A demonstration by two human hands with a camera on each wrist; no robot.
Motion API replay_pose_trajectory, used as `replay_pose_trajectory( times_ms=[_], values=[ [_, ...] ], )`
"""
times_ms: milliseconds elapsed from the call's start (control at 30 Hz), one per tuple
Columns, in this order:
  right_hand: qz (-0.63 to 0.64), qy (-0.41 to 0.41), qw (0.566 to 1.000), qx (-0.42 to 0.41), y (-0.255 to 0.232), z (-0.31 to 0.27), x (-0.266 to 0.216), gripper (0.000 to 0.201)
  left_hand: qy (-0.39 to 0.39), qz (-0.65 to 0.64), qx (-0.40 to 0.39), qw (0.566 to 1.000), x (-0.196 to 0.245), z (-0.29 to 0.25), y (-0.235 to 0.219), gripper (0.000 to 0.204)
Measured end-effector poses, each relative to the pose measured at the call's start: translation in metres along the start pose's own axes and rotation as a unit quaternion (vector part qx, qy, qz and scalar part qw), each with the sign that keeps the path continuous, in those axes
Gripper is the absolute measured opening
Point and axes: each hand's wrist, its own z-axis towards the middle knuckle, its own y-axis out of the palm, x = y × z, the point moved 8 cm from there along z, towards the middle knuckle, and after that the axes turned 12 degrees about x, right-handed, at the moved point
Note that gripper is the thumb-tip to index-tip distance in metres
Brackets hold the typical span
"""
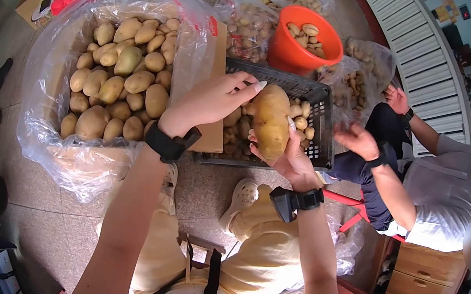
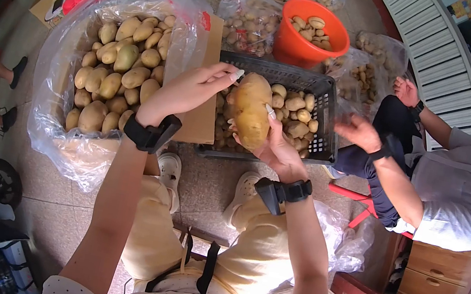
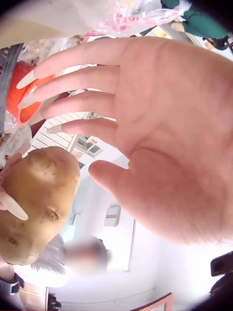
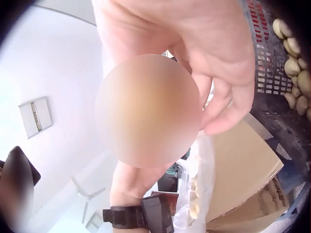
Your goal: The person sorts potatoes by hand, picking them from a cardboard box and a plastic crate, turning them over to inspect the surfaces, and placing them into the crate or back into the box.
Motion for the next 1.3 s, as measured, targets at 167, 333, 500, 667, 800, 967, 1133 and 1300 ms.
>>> replay_pose_trajectory(
  times_ms=[167, 333, 500, 667, 800, 967, 1133, 1300],
  values=[
    [0.028, 0.033, 0.999, -0.012, 0.006, -0.005, 0.006, 0.080, -0.076, -0.117, -0.082, 0.987, 0.002, -0.001, 0.009, 0.052],
    [0.084, 0.064, 0.992, -0.068, 0.012, -0.007, 0.013, 0.082, -0.171, -0.156, -0.158, 0.960, 0.014, -0.010, 0.017, 0.058],
    [0.183, 0.071, 0.961, -0.194, 0.020, -0.007, 0.016, 0.088, -0.211, -0.232, -0.191, 0.930, 0.000, -0.011, 0.036, 0.057],
    [0.183, 0.054, 0.967, -0.168, 0.023, -0.009, 0.013, 0.080, -0.195, -0.308, -0.212, 0.907, 0.014, -0.016, 0.049, 0.057],
    [0.193, 0.056, 0.960, -0.193, 0.030, -0.011, 0.010, 0.082, -0.236, -0.333, -0.220, 0.886, 0.009, -0.018, 0.054, 0.060],
    [0.068, 0.043, 0.981, -0.174, 0.038, -0.013, 0.007, 0.088, -0.266, -0.292, -0.186, 0.899, 0.019, -0.022, 0.039, 0.062],
    [-0.056, -0.003, 0.986, -0.157, 0.051, -0.018, -0.007, 0.073, -0.207, -0.223, -0.202, 0.931, 0.014, -0.018, 0.027, 0.064],
    [-0.121, -0.007, 0.993, -0.009, 0.021, 0.001, 0.002, 0.075, -0.219, -0.208, -0.173, 0.937, 0.016, -0.022, 0.016, 0.063]
  ],
)
